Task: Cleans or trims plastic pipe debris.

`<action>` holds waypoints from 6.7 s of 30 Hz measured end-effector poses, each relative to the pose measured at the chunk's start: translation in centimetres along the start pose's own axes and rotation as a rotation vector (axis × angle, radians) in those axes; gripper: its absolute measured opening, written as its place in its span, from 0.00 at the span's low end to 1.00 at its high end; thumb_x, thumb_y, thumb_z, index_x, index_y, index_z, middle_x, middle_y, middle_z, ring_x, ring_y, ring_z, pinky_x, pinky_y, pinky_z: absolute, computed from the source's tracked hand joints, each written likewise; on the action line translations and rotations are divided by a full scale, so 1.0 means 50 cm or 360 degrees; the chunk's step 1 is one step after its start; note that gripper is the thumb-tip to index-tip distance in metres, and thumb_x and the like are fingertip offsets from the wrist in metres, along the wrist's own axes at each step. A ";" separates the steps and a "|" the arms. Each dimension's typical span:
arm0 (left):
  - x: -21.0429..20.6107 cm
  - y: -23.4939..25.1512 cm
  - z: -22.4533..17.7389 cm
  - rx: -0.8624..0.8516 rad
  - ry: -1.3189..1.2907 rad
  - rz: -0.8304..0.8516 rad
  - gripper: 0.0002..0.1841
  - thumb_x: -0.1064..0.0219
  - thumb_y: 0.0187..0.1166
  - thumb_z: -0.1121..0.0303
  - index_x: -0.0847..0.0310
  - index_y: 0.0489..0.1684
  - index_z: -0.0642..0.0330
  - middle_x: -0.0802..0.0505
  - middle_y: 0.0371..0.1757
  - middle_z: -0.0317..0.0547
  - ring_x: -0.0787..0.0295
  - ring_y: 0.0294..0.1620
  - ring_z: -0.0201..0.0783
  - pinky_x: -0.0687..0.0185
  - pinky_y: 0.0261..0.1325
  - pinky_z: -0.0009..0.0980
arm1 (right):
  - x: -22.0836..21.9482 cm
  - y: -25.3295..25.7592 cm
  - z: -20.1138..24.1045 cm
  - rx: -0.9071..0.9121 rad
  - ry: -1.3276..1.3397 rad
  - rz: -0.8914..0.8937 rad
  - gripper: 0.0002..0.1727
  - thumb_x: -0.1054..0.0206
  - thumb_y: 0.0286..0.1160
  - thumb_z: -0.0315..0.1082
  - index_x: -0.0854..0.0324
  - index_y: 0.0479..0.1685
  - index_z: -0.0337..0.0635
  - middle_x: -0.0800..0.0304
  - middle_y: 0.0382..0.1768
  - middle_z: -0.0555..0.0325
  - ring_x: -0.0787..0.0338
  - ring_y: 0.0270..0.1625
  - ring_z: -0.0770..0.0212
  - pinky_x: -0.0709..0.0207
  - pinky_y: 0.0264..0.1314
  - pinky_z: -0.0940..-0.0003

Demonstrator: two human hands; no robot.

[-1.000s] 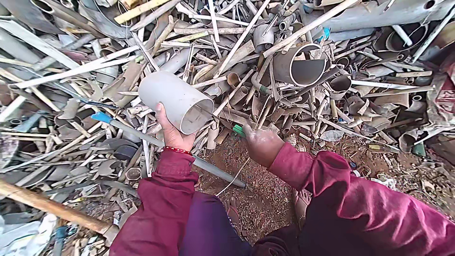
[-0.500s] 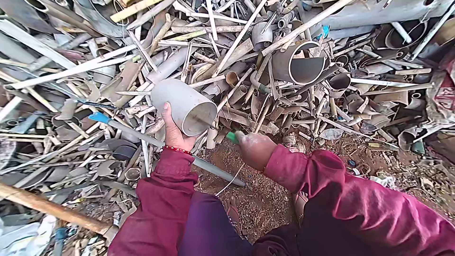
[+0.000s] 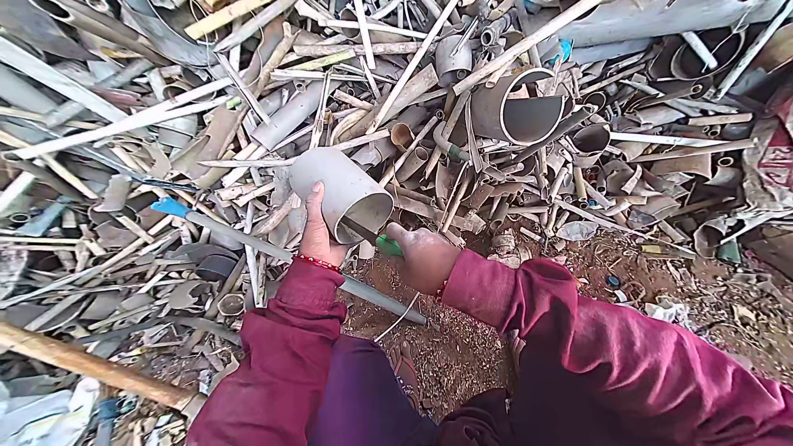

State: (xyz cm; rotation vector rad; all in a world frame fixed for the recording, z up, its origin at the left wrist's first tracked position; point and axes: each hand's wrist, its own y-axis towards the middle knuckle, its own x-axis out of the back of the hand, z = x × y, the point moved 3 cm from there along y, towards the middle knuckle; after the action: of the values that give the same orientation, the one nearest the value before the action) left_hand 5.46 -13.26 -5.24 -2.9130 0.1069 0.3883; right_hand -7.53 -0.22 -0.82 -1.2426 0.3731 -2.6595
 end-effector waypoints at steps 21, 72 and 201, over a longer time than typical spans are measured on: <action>0.002 0.000 0.004 0.0048 0.0016 0.0046 0.31 0.44 0.82 0.35 0.31 0.78 0.43 0.15 0.70 0.45 0.17 0.70 0.51 0.17 0.62 0.61 | 0.001 0.019 -0.020 0.0006 0.0074 -0.0004 0.33 0.43 0.92 0.34 0.46 0.95 0.49 0.12 0.48 0.41 0.10 0.40 0.49 0.16 0.39 0.58; 0.019 0.005 0.004 0.0112 0.0114 -0.0043 0.33 0.44 0.82 0.35 0.33 0.80 0.43 0.17 0.73 0.47 0.19 0.73 0.51 0.19 0.64 0.62 | -0.018 0.069 -0.035 0.0078 -0.0040 -0.0184 0.34 0.36 0.82 0.25 0.40 0.90 0.41 0.12 0.59 0.34 0.11 0.63 0.35 0.20 0.65 0.39; 0.000 0.007 -0.029 -0.0628 -0.0164 -0.0089 0.39 0.33 0.81 0.63 0.53 0.90 0.54 0.21 0.74 0.54 0.17 0.67 0.40 0.18 0.68 0.40 | -0.003 -0.023 -0.099 0.0477 -0.0025 -0.0461 0.25 0.44 0.89 0.37 0.33 0.75 0.26 0.11 0.44 0.35 0.09 0.50 0.39 0.19 0.58 0.43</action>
State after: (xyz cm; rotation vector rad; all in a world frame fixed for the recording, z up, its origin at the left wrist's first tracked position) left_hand 5.77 -13.90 -3.95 -3.2631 -0.0765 0.6112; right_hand -11.31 1.67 -3.65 -1.3019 -0.2201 -2.7983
